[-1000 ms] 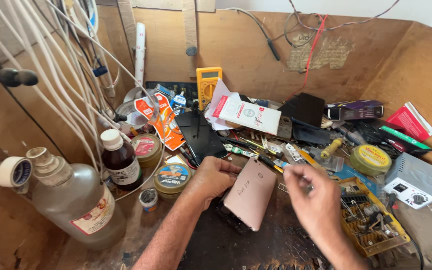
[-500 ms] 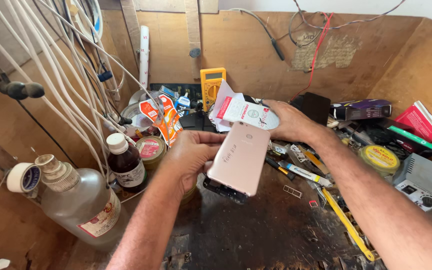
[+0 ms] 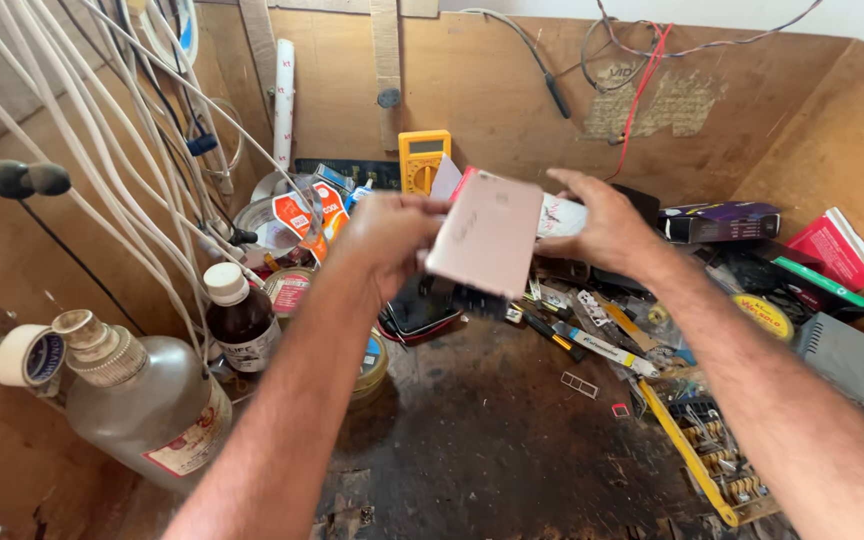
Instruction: The person uses a metal prying tool to carefully separate the back cover from the frame of a smartphone. They work along the edges to release the adhesive and then lift the back cover off, exposing the internal components including the battery and circuit board.
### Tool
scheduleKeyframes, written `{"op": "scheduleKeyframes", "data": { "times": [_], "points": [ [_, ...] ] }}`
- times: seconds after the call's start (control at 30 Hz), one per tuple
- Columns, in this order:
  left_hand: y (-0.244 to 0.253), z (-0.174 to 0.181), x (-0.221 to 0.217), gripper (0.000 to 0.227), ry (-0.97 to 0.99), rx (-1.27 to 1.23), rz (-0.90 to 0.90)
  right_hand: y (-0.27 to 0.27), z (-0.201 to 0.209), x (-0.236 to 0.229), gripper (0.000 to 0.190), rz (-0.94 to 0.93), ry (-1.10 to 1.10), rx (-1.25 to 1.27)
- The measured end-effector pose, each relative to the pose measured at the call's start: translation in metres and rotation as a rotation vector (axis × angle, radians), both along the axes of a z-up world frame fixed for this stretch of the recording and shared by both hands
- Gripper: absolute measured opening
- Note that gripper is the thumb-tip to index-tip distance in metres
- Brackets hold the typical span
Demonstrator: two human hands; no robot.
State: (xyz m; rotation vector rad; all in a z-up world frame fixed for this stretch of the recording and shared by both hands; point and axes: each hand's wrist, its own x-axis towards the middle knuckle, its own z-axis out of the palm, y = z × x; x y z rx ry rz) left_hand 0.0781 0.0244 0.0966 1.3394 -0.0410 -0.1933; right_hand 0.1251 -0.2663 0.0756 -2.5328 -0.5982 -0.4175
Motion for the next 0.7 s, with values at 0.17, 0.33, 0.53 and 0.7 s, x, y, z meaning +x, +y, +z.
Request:
{"op": "scheduleKeyframes", "data": {
  "times": [0.17,0.33,0.53,0.7],
  "points": [
    [0.009,0.042,0.014,0.030,-0.071,-0.085,-0.025,-0.009,0.022,-0.052,0.105,0.077,-0.026,0.002],
    [0.017,0.062,0.010,0.029,-0.050,-0.085,-0.126,0.007,0.012,-0.132,0.113,0.256,0.139,-0.054],
    [-0.007,0.032,-0.013,0.037,0.007,-0.015,-0.246,0.042,-0.013,-0.153,0.100,0.236,0.429,-0.146],
    [-0.002,-0.003,-0.029,0.038,0.091,0.103,-0.245,0.024,-0.017,-0.156,0.117,0.328,0.192,-0.111]
  ]
}}
